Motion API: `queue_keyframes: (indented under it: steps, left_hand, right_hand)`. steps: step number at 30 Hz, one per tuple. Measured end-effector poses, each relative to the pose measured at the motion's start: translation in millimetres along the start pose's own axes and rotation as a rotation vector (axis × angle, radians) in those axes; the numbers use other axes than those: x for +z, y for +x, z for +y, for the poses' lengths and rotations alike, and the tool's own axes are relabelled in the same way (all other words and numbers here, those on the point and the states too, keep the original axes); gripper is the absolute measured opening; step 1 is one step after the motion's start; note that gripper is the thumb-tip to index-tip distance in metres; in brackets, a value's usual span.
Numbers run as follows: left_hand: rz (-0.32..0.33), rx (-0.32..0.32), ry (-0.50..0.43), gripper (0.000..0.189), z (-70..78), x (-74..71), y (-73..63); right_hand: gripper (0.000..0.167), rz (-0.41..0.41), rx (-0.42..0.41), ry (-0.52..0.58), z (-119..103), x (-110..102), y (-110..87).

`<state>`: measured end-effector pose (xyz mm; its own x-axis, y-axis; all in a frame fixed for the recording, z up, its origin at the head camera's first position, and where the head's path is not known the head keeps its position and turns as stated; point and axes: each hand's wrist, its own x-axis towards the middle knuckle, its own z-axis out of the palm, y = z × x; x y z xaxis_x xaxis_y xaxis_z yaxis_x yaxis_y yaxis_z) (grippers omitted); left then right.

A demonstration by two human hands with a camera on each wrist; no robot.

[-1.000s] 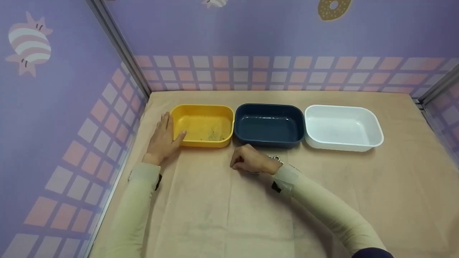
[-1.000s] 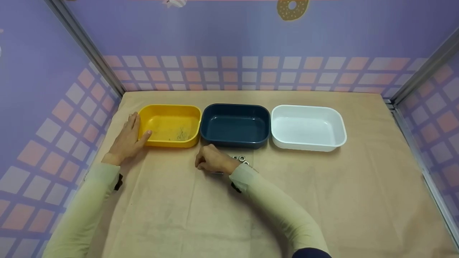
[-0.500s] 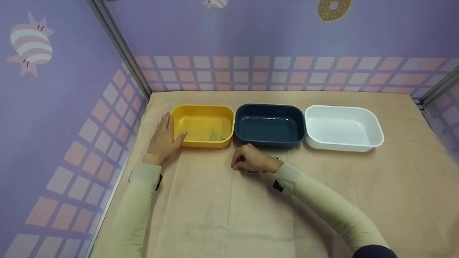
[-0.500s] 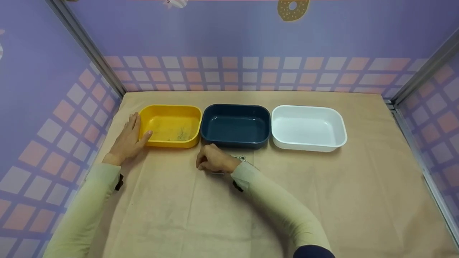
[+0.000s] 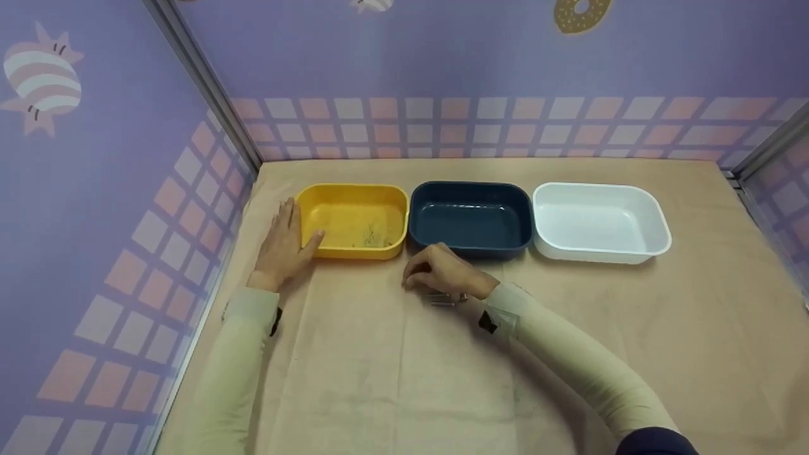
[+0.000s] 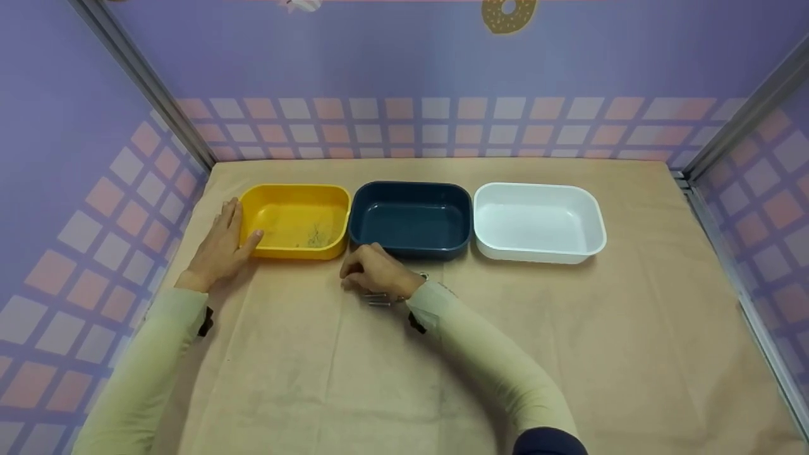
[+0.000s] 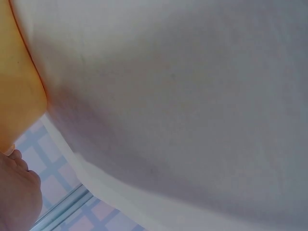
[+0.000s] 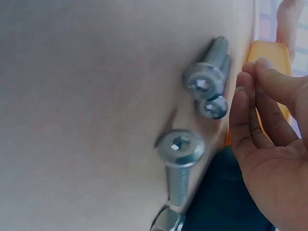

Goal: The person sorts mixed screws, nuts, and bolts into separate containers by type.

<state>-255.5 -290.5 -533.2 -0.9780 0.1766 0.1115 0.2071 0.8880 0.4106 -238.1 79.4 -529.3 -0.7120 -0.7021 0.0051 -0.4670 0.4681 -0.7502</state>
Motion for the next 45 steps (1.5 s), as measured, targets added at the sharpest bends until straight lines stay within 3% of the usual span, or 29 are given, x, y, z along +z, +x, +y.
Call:
queue_keyframes:
  steps: [6, 22, 32, 45]
  left_hand:
    - [-0.001, 0.013, 0.003, 0.091, 0.8, -1.6, 2.7]
    - [-0.01, -0.013, -0.01, 0.092, -2.5, 0.0, -1.9]
    - [0.0, -0.005, -0.001, 0.092, -2.4, 1.3, -2.1]
    - [0.002, 0.004, 0.009, 0.092, -2.1, 1.2, 0.4]
  right_hand:
    - [0.009, 0.07, -0.009, 0.008, -4, -1, 3.2]
    - [0.008, 0.115, -0.026, 0.1, -22, -9, 11.2]
    - [0.008, 0.166, -0.074, 0.125, -34, -14, 29.9]
    - [0.009, 0.204, -0.055, 0.098, -51, -25, 64.5]
